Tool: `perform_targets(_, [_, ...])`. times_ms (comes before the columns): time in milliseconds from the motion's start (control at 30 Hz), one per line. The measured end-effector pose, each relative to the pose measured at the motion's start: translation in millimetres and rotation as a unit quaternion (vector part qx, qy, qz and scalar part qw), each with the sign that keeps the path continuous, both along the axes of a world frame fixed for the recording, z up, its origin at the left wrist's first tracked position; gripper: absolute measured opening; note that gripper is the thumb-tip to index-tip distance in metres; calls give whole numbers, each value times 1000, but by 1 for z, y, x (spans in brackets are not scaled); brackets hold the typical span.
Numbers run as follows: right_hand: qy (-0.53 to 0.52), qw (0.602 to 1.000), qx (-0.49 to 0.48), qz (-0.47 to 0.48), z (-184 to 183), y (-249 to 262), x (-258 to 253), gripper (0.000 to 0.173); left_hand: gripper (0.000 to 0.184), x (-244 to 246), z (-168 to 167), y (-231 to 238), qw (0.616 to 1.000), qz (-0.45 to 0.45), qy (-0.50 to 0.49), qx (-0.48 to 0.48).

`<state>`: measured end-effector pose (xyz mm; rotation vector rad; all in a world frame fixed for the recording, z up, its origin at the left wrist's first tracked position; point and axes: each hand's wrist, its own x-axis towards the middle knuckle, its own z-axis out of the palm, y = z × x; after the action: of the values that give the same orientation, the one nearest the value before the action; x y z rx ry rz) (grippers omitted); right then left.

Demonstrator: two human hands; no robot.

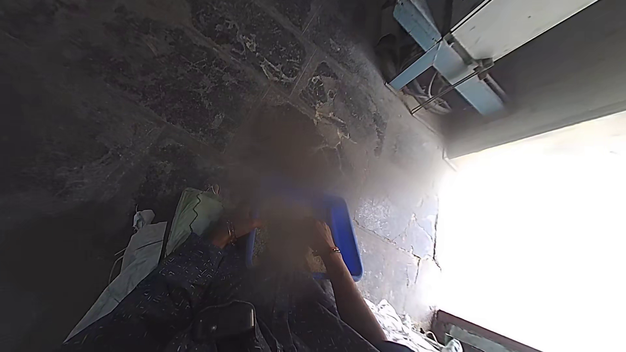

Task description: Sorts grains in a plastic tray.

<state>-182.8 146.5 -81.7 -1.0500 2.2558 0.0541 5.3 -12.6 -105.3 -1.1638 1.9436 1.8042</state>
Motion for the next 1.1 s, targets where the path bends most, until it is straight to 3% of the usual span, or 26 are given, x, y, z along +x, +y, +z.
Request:
perform_targets(467, [3,1000,4,-3,-2,-8,-2,35,52,0,0,-3,998,-42,-27,-23])
perform_targets(567, [-10,1000,24,3,1,-8,-1,34,44,-1,2,-1,1000,-9,-1,-5])
perform_targets(700, [-47,997,55,6,4,-10,2,35,50,-1,-3,2,998,41,39,13])
perform_targets(867, [-23,996,-67,-50,2,2,11,33,50,-7,22,8,995,85,50,34])
perform_targets(900, [-10,994,-96,-57,1,6,12,32,53,-6,9,8,994,88,63,24])
perform_targets(1000, [34,982,-173,-66,1,13,14,32,69,8,-71,3,983,76,169,-10])
perform_targets(1067, [66,969,-225,-74,-1,16,16,37,66,10,-54,8,974,84,209,-27])
perform_targets(1100, [73,965,-237,-81,-1,16,17,40,62,5,-12,11,984,97,151,13])
